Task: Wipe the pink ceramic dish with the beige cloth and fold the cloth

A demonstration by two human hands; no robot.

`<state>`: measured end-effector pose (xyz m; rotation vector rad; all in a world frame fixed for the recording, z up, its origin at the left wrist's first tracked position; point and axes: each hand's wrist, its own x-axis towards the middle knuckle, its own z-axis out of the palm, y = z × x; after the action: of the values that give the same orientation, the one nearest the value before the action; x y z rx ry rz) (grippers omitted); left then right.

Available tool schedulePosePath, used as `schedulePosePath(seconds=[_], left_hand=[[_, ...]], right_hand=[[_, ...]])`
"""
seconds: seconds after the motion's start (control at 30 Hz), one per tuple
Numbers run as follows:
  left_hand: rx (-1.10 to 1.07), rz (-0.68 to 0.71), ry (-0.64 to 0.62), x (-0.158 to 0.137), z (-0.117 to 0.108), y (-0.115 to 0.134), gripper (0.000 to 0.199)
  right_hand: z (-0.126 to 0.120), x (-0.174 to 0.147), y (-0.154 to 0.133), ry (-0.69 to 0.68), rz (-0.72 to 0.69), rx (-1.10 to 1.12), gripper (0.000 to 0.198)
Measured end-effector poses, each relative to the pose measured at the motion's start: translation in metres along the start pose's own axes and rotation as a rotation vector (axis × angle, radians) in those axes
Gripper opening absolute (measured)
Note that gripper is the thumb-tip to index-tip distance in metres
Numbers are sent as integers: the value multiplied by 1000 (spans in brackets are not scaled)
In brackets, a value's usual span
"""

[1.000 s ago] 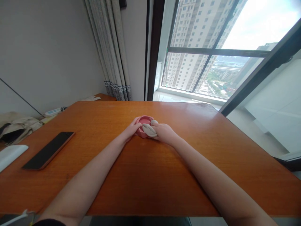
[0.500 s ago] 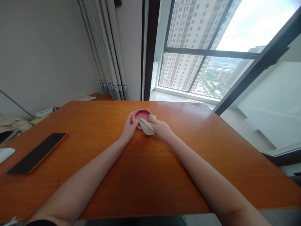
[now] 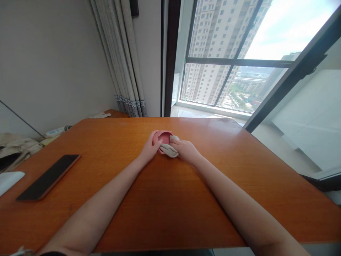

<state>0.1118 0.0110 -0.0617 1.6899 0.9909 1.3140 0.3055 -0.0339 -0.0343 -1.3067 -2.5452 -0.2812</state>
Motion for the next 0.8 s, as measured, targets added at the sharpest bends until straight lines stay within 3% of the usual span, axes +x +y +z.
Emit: schedulePosePath(seconds=[0.07,0.17,0.3,0.37,0.5,0.57,0.67,0.8], left_hand=[[-1,-1,17,-4,3,3,56],[-96,-23,168,-16,18,5,68],[-113,-36,289,-22,24,5,52],[-81,-21,255,-17,16,6,47],[33,75,48,-4,-1,5,50],[5,24,30,-2,0,1,53],[-149,-115,175,-9,14,-6,62],[-298,-176,308,-16,26,-9,59]], right_hand=[[4,0,0,-9,29,-12,17],[10,4,-15,72,93,2,20],[8,6,-29,107,61,48,31],[5,5,-23,79,14,67,33],[5,1,-1,29,23,38,26],[9,0,1,13,28,14,25],[14,2,-14,25,54,-23,27],[12,7,-36,41,119,-55,25]])
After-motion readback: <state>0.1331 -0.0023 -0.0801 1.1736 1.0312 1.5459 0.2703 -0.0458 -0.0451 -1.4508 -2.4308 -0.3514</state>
